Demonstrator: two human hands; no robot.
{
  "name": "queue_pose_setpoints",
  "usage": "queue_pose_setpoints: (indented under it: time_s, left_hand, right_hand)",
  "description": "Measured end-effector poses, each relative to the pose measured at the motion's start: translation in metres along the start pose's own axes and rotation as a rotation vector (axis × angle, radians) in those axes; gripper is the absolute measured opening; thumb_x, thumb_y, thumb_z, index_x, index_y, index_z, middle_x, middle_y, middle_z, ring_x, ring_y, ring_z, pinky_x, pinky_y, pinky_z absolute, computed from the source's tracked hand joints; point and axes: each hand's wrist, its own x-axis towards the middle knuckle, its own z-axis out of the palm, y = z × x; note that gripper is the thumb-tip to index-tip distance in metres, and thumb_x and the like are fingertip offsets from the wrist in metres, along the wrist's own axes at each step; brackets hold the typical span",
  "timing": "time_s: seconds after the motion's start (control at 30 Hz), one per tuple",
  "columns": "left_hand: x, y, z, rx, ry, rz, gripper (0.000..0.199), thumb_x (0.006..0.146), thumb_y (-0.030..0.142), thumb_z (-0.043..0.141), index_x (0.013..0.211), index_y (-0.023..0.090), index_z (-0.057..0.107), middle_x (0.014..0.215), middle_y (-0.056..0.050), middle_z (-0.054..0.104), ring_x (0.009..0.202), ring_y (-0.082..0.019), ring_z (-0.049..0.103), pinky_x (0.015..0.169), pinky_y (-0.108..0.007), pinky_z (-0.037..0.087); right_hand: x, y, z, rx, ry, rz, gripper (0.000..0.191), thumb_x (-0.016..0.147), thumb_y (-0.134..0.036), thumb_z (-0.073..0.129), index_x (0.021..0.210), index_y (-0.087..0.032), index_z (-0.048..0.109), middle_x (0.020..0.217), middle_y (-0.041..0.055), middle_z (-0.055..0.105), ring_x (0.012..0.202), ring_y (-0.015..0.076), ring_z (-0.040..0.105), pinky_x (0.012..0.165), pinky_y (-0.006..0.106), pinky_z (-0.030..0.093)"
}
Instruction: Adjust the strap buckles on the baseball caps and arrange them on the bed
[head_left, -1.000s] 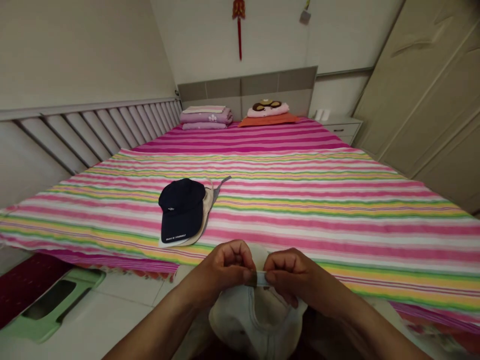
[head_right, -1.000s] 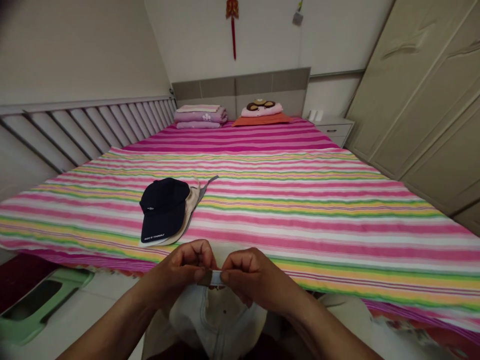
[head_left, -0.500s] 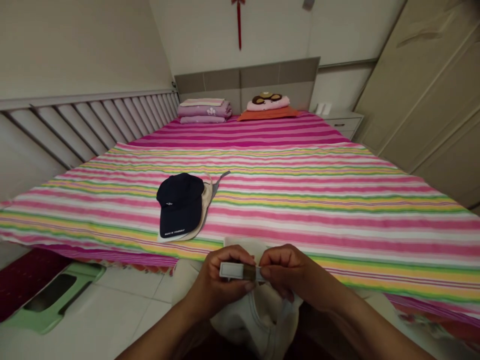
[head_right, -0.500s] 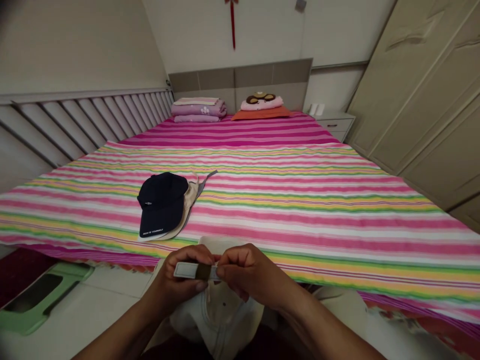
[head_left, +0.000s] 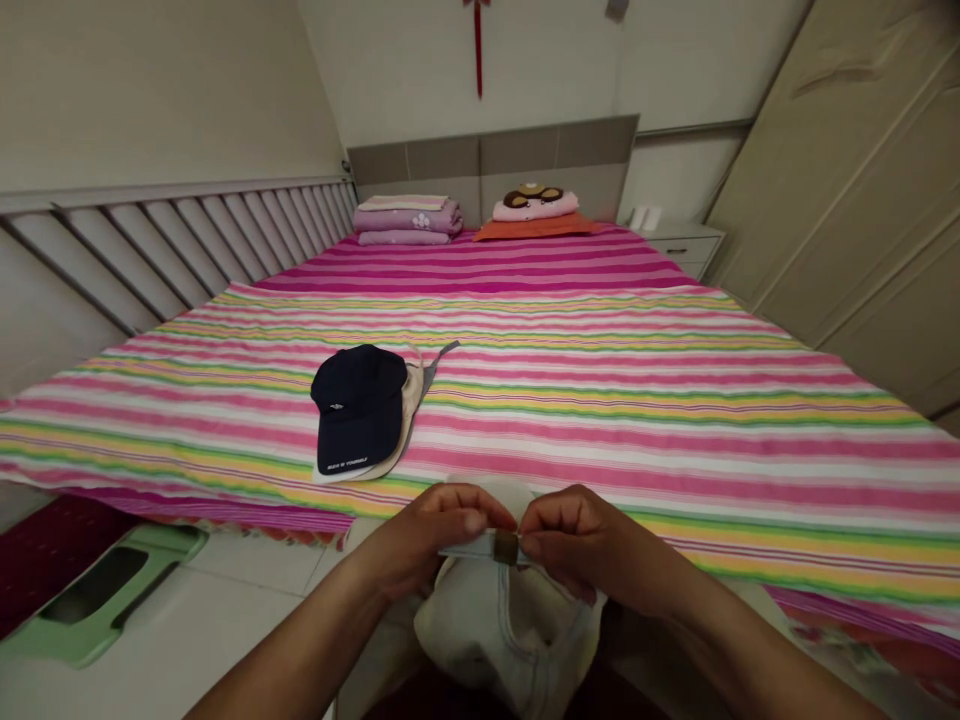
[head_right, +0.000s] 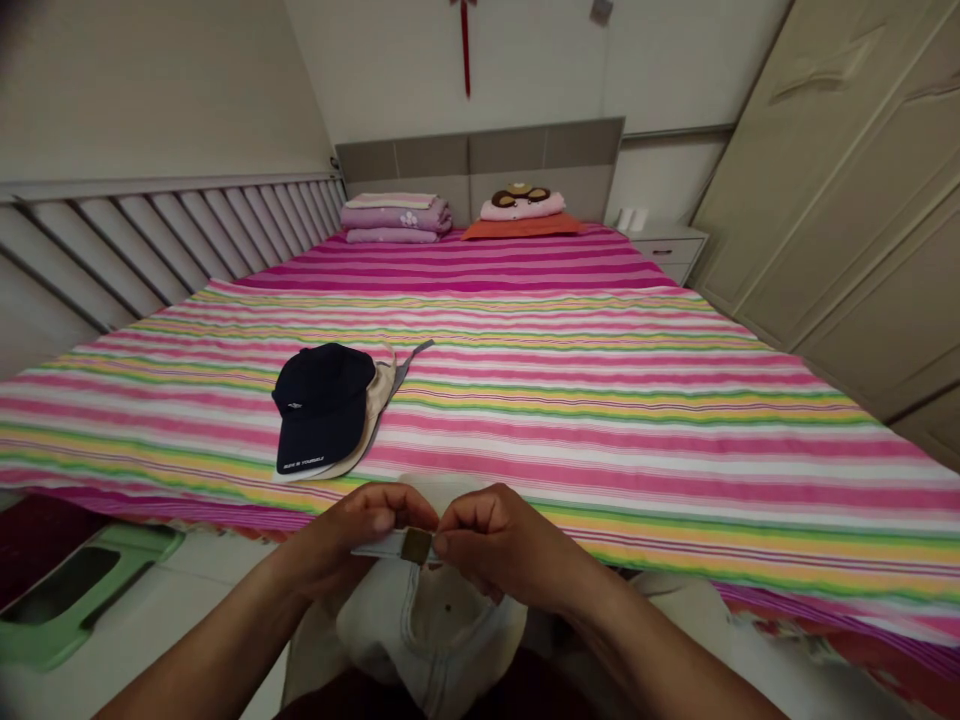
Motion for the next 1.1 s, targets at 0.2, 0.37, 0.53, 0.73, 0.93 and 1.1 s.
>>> queue_pose_setpoints:
  time_s: [0.2, 0.37, 0.53, 0.73, 0.93, 1.1]
  left_hand:
    - [0.004, 0.006, -0.002, 0.117, 0.024, -0.144, 0.028, 0.048, 0.030, 0.076, 0.065, 0.011, 0.064, 0.054, 0.002, 0.053, 0.048, -0.004, 0.040, 0.046, -0.018, 0.024]
    - [0.001, -0.001, 0.001, 0.034, 0.077, -0.105, 0.027, 0.047, 0.030, 0.075, 0.060, 0.012, 0.060, 0.046, 0.003, 0.049, 0.038, -0.003, 0.036, 0.039, -0.018, 0.020]
    - [-0.004, -0.002, 0.002, -0.011, 0.100, -0.057, 0.025, 0.046, 0.024, 0.075, 0.056, 0.010, 0.057, 0.045, 0.003, 0.049, 0.038, -0.002, 0.036, 0.038, -0.015, 0.021]
    - [0.001, 0.003, -0.011, -0.243, 0.065, 0.042, 0.018, 0.050, 0.024, 0.070, 0.057, 0.011, 0.059, 0.051, -0.004, 0.058, 0.044, -0.010, 0.050, 0.045, -0.021, 0.037]
    - [0.005, 0.020, -0.021, -0.364, 0.009, 0.094, 0.010, 0.058, 0.017, 0.064, 0.066, 0.012, 0.061, 0.053, 0.000, 0.058, 0.047, -0.010, 0.053, 0.050, -0.021, 0.042]
    - [0.016, 0.021, -0.032, -0.389, -0.173, 0.234, 0.059, 0.046, 0.047, 0.072, 0.091, 0.010, 0.061, 0.076, -0.008, 0.066, 0.070, -0.022, 0.062, 0.067, -0.031, 0.046]
  right_hand:
    - [-0.005, -0.009, -0.003, -0.055, -0.014, 0.059, 0.017, 0.076, -0.025, 0.049, 0.062, -0.015, 0.049, 0.040, -0.0079, 0.039, 0.033, 0.0032, 0.030, 0.033, 0.016, 0.023]
    - [-0.006, -0.008, -0.003, -0.057, -0.003, 0.037, 0.019, 0.077, -0.028, 0.048, 0.062, -0.015, 0.048, 0.043, -0.0075, 0.037, 0.036, 0.0033, 0.028, 0.034, 0.016, 0.021]
    - [-0.002, -0.002, -0.006, 0.013, -0.037, 0.011, 0.022, 0.076, -0.032, 0.053, 0.062, -0.015, 0.049, 0.044, -0.0074, 0.038, 0.036, 0.0033, 0.029, 0.036, 0.016, 0.023]
    - [0.003, 0.013, -0.032, 0.234, -0.114, -0.021, 0.031, 0.073, -0.040, 0.060, 0.083, -0.010, 0.059, 0.071, 0.0041, 0.061, 0.060, 0.0104, 0.055, 0.055, 0.022, 0.041]
    - [0.001, 0.032, -0.041, 0.377, -0.244, -0.062, 0.036, 0.057, -0.035, 0.075, 0.078, -0.007, 0.065, 0.064, 0.0039, 0.064, 0.055, 0.0108, 0.057, 0.053, 0.020, 0.042]
    - [0.004, 0.009, -0.035, 0.617, -0.073, -0.340, 0.033, 0.060, -0.032, 0.073, 0.086, -0.013, 0.066, 0.066, 0.0035, 0.067, 0.060, 0.0127, 0.061, 0.060, 0.021, 0.046]
